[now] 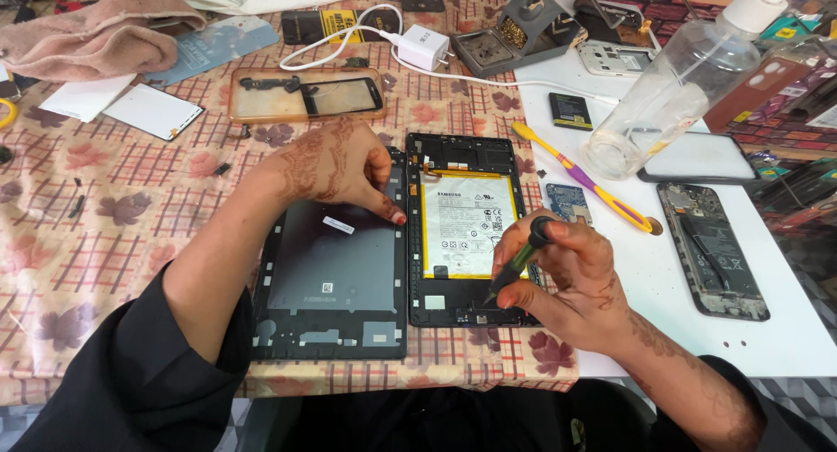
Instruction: The person uses a screwdriver to remove screws from the internal frame of a Samsung tablet. They then lift and remove the motherboard assembly from the device chassis.
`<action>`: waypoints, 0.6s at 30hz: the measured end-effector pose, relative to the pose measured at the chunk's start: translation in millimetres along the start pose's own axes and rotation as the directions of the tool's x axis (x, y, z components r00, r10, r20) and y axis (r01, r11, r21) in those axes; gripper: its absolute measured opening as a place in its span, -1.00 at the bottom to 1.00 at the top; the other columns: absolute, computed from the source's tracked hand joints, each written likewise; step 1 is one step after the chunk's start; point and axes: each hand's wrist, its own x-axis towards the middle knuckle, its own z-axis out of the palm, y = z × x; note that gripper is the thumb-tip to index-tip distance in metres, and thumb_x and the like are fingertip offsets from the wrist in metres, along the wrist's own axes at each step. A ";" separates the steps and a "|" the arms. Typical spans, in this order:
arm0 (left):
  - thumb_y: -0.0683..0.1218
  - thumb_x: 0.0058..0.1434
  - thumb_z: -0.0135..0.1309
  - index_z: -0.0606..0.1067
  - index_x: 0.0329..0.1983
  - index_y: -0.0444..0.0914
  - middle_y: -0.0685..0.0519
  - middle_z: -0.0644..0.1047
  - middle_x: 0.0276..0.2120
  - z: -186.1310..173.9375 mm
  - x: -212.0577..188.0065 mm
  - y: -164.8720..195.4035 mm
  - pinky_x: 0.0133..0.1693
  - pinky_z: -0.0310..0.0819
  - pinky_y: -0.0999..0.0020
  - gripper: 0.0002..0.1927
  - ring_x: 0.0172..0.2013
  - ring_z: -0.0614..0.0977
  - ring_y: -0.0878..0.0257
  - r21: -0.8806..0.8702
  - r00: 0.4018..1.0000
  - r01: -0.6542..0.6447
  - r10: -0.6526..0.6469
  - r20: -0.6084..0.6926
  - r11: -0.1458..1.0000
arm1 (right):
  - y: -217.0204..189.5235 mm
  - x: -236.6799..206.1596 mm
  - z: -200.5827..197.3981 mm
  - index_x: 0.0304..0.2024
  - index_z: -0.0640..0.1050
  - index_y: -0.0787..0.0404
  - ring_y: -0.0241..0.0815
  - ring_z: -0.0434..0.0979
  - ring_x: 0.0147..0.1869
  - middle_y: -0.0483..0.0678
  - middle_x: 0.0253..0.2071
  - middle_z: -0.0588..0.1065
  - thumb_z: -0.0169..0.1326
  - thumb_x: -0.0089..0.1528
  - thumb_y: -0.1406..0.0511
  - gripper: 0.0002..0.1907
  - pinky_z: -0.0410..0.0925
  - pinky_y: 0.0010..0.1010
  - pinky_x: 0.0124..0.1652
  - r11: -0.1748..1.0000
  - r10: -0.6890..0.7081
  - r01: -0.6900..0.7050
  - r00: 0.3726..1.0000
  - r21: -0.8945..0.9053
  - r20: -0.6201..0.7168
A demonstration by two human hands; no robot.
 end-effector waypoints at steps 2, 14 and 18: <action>0.28 -0.24 0.46 0.60 -0.59 -0.29 0.02 0.61 -0.60 2.9 1.6 -0.8 -0.38 0.50 0.30 -0.45 -0.53 0.63 0.22 0.014 1.000 0.002 -0.002 0.014 1.000 | 0.1 -3.1 -0.8 0.50 -0.03 -0.31 -0.09 0.56 0.10 0.14 0.12 0.43 0.09 0.36 0.61 -0.05 0.53 -0.18 0.07 0.995 0.028 -0.027 0.999 0.101 -0.014; 0.27 -0.25 0.45 0.60 -0.60 -0.30 0.02 0.60 -0.61 5.2 2.1 -1.9 -0.38 0.50 0.28 -0.45 -0.53 0.63 0.21 -0.001 1.000 -0.011 0.011 0.013 1.000 | -6.2 6.3 -2.1 0.48 0.06 -0.28 -0.11 0.51 0.08 0.12 0.08 0.41 0.14 0.26 0.62 -0.04 0.48 -0.23 0.02 0.999 -0.009 0.008 1.000 0.032 0.017; 0.27 -0.25 0.46 0.60 -0.59 -0.30 0.01 0.60 -0.61 5.3 2.7 -2.2 -0.38 0.50 0.28 -0.45 -0.53 0.63 0.20 0.000 1.000 0.004 -0.004 0.026 1.000 | -7.9 2.4 -1.0 0.51 0.05 -0.30 -0.09 0.59 0.19 0.10 0.15 0.47 -0.01 0.43 0.61 -0.16 0.54 -0.19 0.18 0.978 0.042 -0.044 0.999 0.204 0.012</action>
